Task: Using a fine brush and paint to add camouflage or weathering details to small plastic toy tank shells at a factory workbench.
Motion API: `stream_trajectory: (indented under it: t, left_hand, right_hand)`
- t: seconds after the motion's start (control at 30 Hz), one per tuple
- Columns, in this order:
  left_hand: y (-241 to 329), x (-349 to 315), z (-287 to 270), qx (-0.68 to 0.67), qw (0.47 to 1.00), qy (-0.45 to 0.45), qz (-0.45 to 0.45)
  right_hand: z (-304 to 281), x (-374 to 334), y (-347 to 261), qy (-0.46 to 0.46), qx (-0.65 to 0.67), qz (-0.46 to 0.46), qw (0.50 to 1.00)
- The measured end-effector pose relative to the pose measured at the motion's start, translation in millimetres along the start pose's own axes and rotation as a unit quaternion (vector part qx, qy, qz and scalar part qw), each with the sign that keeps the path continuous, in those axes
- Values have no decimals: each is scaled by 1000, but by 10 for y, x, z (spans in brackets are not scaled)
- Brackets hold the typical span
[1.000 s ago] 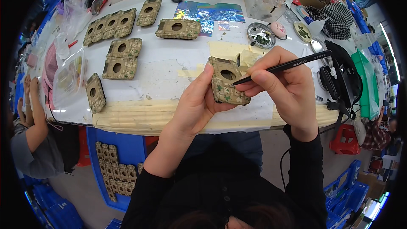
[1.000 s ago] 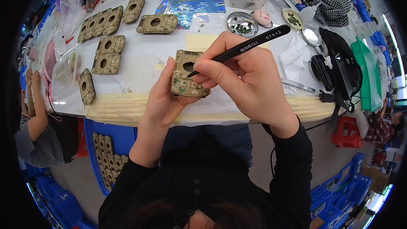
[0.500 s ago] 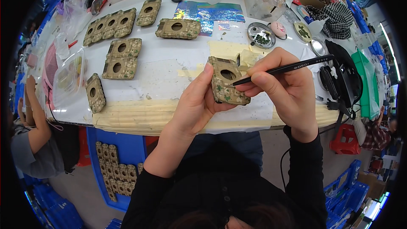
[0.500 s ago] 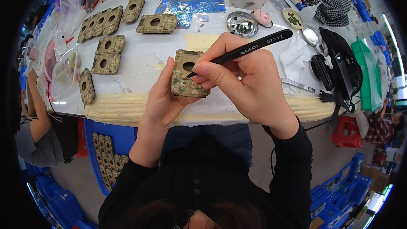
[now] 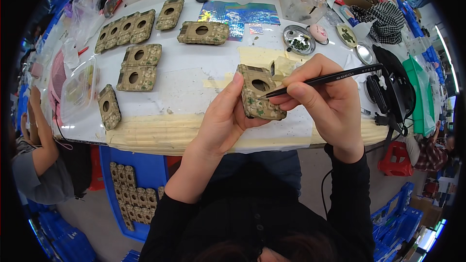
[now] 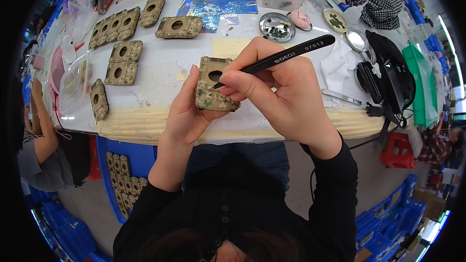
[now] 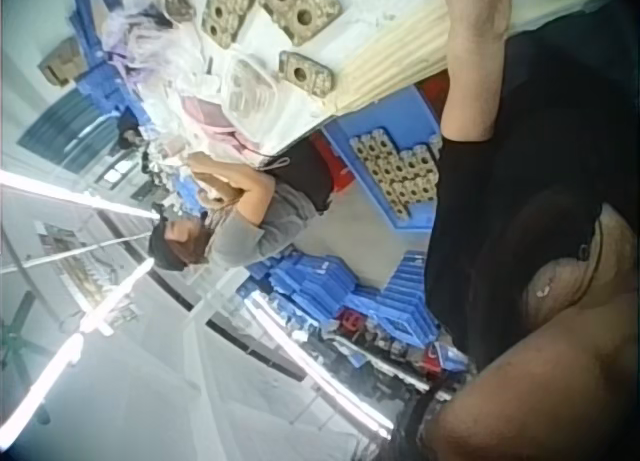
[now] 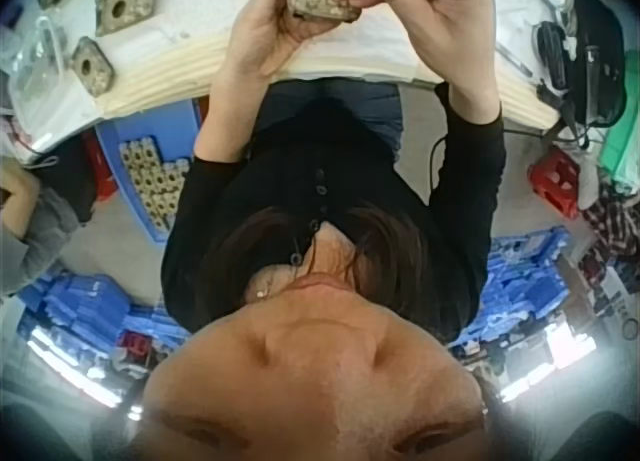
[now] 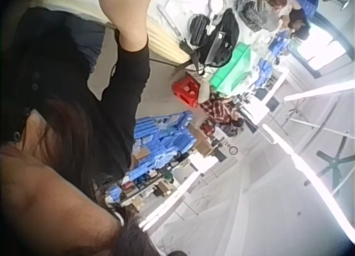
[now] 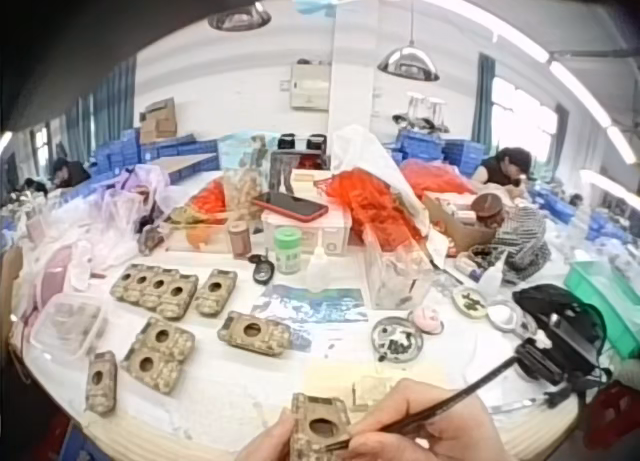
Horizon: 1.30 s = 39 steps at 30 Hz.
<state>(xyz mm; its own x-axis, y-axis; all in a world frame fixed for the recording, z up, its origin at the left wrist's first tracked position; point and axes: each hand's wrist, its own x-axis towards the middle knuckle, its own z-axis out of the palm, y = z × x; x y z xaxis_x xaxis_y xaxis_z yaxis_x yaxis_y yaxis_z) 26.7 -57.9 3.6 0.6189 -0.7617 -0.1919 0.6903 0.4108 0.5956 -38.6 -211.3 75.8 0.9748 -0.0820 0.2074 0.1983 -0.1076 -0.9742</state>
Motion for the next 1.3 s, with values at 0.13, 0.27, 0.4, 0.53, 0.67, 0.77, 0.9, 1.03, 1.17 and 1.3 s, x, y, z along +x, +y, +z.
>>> stream_trajectory:
  t: [0.13, 0.27, 0.4, 0.53, 0.67, 0.77, 0.9, 1.03, 1.17, 1.3]
  left_hand:
    - [0, 3, -3, 0, 1000, -3, 1]
    - [-5, 4, -13, -1, 1000, -1, 0]
    - [-5, 8, -21, -8, 1000, -9, 1]
    - [-8, 13, -31, -7, 1000, -12, 2]
    - [-8, 13, -38, -5, 1000, -18, 3]
    - [2, 4, -38, -3, 1000, -23, 2]
    - [4, 6, -30, -3, 1000, -17, 4]
    - [3, 2, 3, -15, 1000, -4, 6]
    - [14, -2, 2, -11, 1000, -7, 7]
    - [21, -5, 8, -5, 1000, -8, 6]
  right_hand:
    - [-5, -4, 15, 1, 0, -6, 1000]
    - [-10, -7, 23, -2, 3, -14, 1000]
    - [-12, -9, 26, -2, -6, -20, 1000]
    - [-58, 2, 20, -44, -48, -33, 997]
    - [-48, 0, 21, -29, -37, -30, 998]
    - [-6, -8, 33, 3, -11, -25, 1000]
    - [-6, -10, 30, 6, -18, -30, 999]
    - [-8, -12, 38, 6, -28, -38, 999]
    - [3, -18, 44, 7, -31, -45, 998]
    - [6, -21, 51, 6, -41, -59, 997]
